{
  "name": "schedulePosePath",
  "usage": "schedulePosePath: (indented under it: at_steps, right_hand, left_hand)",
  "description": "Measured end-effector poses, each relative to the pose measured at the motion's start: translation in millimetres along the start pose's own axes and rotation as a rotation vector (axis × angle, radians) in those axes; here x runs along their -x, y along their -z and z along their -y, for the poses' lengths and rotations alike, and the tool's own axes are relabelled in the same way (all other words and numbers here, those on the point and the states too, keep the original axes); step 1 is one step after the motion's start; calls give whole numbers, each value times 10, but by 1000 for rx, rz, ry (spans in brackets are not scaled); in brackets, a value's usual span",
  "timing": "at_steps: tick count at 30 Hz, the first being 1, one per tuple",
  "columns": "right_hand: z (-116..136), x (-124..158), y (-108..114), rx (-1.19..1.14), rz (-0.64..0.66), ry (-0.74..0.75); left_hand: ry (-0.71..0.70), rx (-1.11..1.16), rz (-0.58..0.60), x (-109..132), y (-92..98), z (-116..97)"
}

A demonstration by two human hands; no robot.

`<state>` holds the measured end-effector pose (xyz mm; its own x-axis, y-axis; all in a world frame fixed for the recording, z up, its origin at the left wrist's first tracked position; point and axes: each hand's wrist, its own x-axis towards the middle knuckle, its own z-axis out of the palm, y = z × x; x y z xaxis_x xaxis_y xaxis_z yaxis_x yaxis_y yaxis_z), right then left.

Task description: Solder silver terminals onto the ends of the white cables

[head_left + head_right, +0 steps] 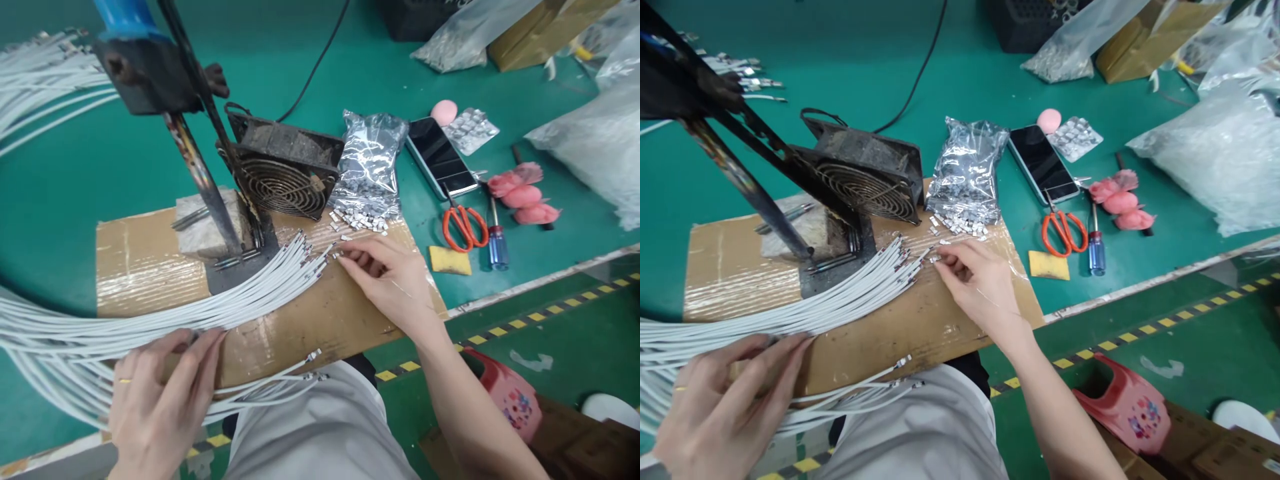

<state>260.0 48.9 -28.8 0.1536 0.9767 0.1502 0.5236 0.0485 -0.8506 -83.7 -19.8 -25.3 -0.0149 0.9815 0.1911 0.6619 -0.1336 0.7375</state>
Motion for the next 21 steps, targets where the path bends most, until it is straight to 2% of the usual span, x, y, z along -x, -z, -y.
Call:
schedulePosePath:
  at_steps: [3, 4, 7, 11, 15, 18, 21]
  right_hand:
    - [-23, -75, -26, 111, 69, 57]
    - [-28, -86, -24, 132, 81, 56]
    - [-26, -69, 8, 144, 85, 54]
    - [-37, 21, 71, 39, 14, -18]
    - [-79, 94, 117, -117, -57, -153]
    - [-79, 107, 135, -205, -99, -206]
    - [-42, 94, 131, -323, -132, -259]
  left_hand:
    - [-416, -474, 4, -58, 35, -4]
    - [-519, -549, 4, -72, 37, -20]
    - [-639, -656, -8, -96, 33, -102]
    - [-703, -661, 4, -139, 26, -213]
    - [-692, -633, 73, -202, 121, -184]
    - [-662, -550, 241, -231, 292, -120]
    - [-516, -390, 304, -257, 411, -176]
